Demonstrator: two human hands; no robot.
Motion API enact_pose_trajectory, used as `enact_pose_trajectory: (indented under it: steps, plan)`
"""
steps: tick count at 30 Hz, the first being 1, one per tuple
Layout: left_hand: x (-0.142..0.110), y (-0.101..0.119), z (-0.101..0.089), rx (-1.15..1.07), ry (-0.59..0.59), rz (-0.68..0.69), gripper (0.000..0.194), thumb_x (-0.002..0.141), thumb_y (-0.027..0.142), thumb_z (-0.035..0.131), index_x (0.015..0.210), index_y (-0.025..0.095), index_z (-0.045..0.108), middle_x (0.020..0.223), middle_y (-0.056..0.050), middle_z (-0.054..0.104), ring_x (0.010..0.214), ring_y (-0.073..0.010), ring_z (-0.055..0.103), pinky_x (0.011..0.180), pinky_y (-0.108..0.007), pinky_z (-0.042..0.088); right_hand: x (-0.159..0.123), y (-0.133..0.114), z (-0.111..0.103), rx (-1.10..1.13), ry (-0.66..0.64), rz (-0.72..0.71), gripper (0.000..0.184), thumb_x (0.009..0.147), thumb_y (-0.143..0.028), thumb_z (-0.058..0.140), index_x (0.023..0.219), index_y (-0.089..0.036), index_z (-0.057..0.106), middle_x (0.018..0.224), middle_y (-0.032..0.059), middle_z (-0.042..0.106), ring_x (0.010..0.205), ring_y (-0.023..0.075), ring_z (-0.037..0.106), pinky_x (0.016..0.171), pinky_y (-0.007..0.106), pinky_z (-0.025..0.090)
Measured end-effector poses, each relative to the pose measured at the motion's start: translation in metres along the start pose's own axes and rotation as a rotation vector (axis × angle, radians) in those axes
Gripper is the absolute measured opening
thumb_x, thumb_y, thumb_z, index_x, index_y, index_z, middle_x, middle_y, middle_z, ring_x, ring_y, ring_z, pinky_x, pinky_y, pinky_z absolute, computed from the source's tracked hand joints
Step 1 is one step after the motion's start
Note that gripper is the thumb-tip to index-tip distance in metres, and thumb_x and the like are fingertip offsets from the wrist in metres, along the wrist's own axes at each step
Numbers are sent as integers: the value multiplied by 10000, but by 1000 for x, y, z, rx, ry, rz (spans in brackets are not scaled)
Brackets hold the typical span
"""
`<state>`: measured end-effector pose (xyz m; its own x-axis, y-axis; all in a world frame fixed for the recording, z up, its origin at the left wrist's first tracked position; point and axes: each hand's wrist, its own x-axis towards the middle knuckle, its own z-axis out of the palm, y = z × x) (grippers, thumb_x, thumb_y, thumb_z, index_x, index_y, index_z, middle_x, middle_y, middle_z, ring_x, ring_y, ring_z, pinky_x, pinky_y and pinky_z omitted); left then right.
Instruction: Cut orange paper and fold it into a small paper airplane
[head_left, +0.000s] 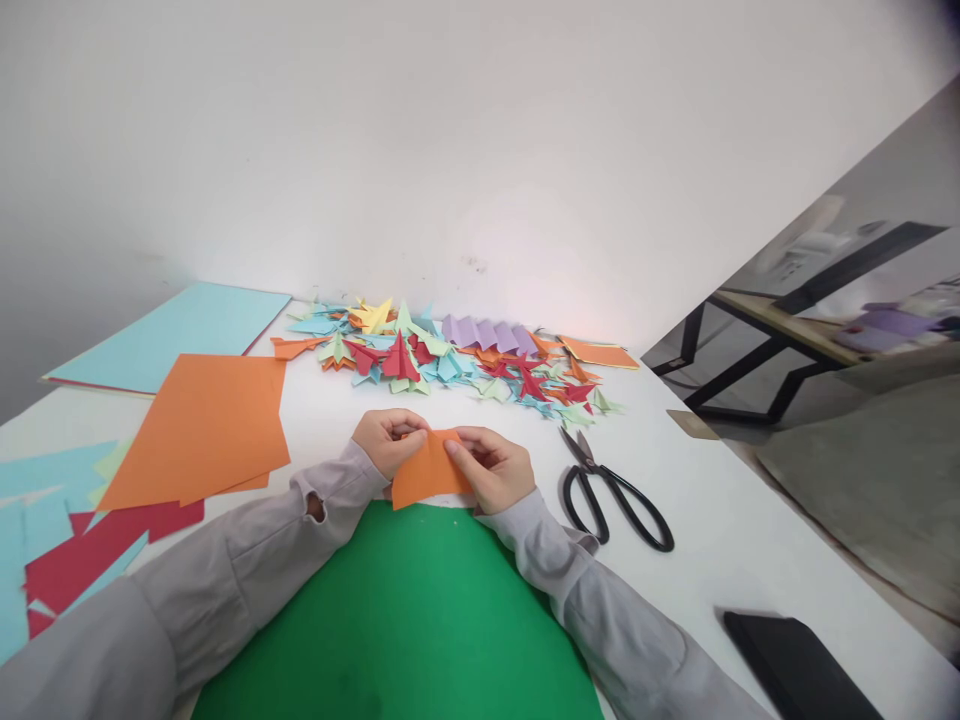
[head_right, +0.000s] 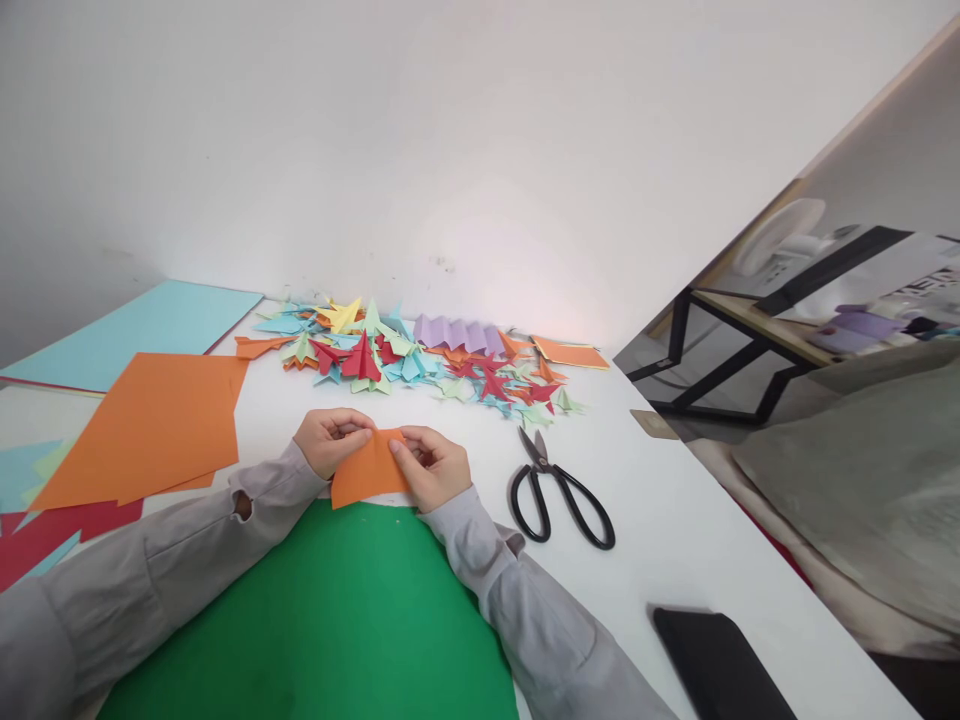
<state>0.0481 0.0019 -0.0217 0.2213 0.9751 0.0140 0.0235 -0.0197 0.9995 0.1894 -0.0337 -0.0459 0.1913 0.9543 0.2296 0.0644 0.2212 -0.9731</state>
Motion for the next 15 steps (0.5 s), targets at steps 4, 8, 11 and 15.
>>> enact_pose_trajectory:
  steps: [4,8,11,15]
  plan:
    - [2,-2,-4,112,-7,70,154,589,257,556,620,118,616,537,-18,617,488,-104,525,474,-204,391,1,2,-1,-31,15,33,269,631,-396,672,786,-177,679,617,35,658,535,146,567,509,263,454]
    - [11,-7,-14,358,0,319,209,683,255,506,740,120,656,703,-69,668,590,-135,577,555,-250,453,6,8,-5,-172,49,67,343,639,-441,635,803,-143,674,583,39,646,513,148,560,504,265,450]
    - [17,-13,-21,638,-90,678,224,719,220,478,754,127,678,734,-86,648,679,-163,570,652,-303,449,11,9,-8,-325,8,62,355,667,-444,588,819,-135,675,536,26,622,489,141,538,491,256,435]
    - [21,-20,-25,970,-196,865,224,757,211,463,743,169,683,722,-59,626,682,-173,525,638,-324,387,14,1,-8,-543,-49,36,302,682,-378,553,814,-139,684,527,15,608,491,138,529,501,252,415]
